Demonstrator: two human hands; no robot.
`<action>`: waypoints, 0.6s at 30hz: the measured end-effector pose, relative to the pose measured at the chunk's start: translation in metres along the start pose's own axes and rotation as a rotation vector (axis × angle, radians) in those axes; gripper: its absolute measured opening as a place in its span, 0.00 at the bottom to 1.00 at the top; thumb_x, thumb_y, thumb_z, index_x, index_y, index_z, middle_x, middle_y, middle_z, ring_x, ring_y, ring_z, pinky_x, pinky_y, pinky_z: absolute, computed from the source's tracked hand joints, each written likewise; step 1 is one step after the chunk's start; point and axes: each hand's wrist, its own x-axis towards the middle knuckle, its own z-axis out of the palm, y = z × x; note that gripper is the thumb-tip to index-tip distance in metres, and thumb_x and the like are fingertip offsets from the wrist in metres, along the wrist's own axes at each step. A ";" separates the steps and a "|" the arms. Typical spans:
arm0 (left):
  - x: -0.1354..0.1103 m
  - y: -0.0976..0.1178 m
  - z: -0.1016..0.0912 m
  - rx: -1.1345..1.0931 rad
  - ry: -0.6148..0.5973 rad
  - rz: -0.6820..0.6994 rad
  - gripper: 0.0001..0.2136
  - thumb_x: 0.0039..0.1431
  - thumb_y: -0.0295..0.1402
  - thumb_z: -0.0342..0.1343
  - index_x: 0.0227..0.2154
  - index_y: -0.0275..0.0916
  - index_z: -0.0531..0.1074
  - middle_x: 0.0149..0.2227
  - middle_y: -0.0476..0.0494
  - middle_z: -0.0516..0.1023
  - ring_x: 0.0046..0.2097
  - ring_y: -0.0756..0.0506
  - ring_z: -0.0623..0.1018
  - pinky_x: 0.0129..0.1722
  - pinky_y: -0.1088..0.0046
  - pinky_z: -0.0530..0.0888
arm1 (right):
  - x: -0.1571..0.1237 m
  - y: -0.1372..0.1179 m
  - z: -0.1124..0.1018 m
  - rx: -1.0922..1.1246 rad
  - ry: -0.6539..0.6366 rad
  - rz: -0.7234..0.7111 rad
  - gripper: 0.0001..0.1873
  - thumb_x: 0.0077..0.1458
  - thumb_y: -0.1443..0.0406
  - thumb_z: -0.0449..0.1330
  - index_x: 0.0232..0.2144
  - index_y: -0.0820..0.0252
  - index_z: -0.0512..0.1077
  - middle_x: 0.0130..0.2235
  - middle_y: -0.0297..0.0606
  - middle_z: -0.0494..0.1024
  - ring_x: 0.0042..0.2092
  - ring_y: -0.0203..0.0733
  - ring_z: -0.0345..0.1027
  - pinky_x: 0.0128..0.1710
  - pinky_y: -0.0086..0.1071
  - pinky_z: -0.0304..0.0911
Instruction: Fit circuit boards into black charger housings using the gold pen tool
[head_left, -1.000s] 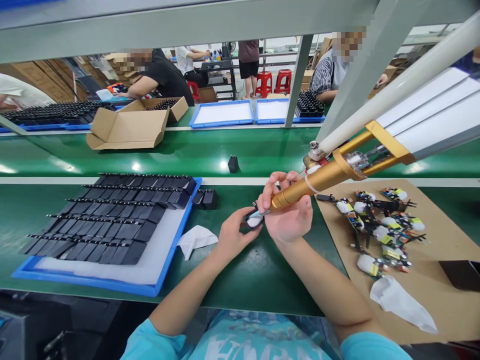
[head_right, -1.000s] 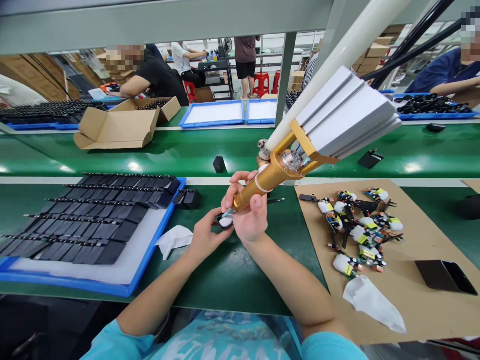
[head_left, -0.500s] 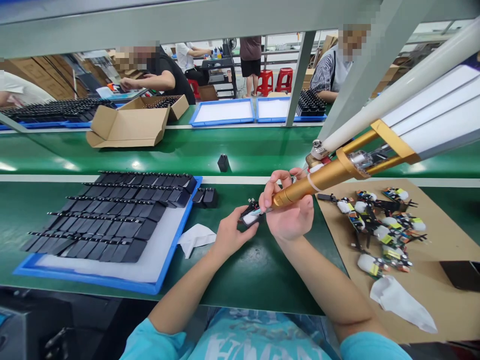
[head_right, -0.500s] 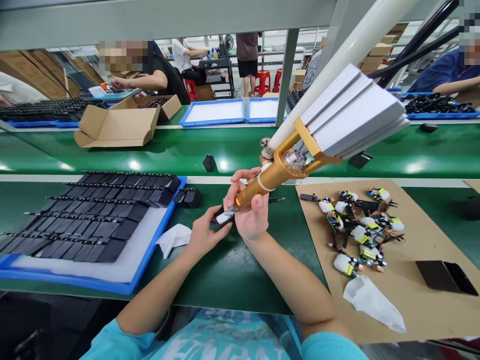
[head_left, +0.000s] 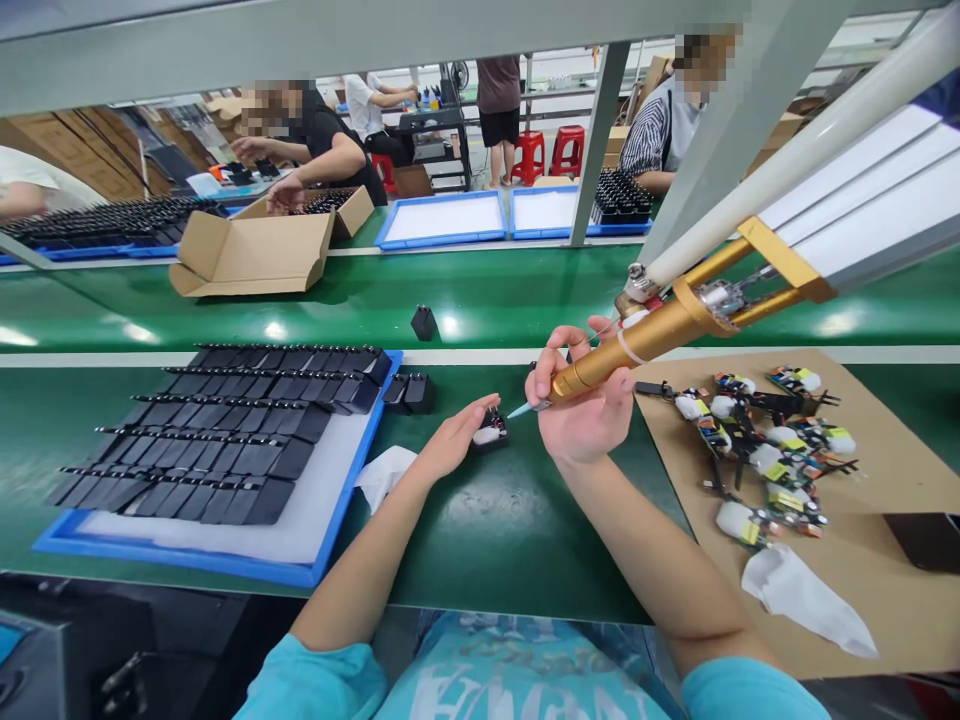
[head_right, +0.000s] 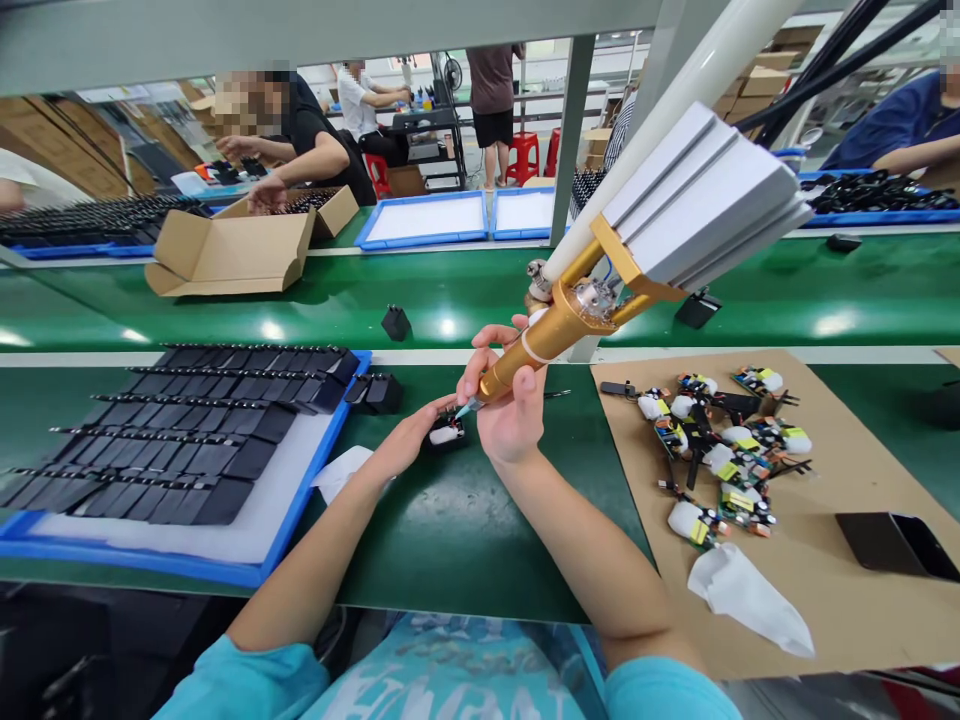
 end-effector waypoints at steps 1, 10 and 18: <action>0.002 0.000 0.003 -0.030 0.020 0.001 0.21 0.70 0.39 0.38 0.57 0.41 0.68 0.55 0.42 0.75 0.57 0.44 0.74 0.57 0.62 0.70 | 0.000 0.000 0.000 0.008 -0.003 -0.005 0.21 0.52 0.46 0.54 0.45 0.47 0.61 0.37 0.32 0.66 0.22 0.29 0.59 0.16 0.28 0.54; -0.009 0.001 0.016 0.333 0.122 0.270 0.13 0.63 0.39 0.54 0.48 0.42 0.74 0.44 0.42 0.80 0.44 0.46 0.79 0.46 0.67 0.75 | 0.000 0.000 0.000 0.042 -0.022 0.011 0.23 0.51 0.46 0.56 0.45 0.48 0.60 0.37 0.31 0.66 0.22 0.29 0.59 0.16 0.27 0.57; -0.009 0.003 0.025 0.714 0.019 0.341 0.15 0.66 0.39 0.49 0.52 0.40 0.69 0.45 0.40 0.77 0.41 0.43 0.75 0.40 0.65 0.73 | 0.000 0.000 -0.001 0.032 -0.019 0.010 0.22 0.52 0.47 0.56 0.45 0.47 0.60 0.37 0.31 0.66 0.22 0.29 0.59 0.16 0.27 0.57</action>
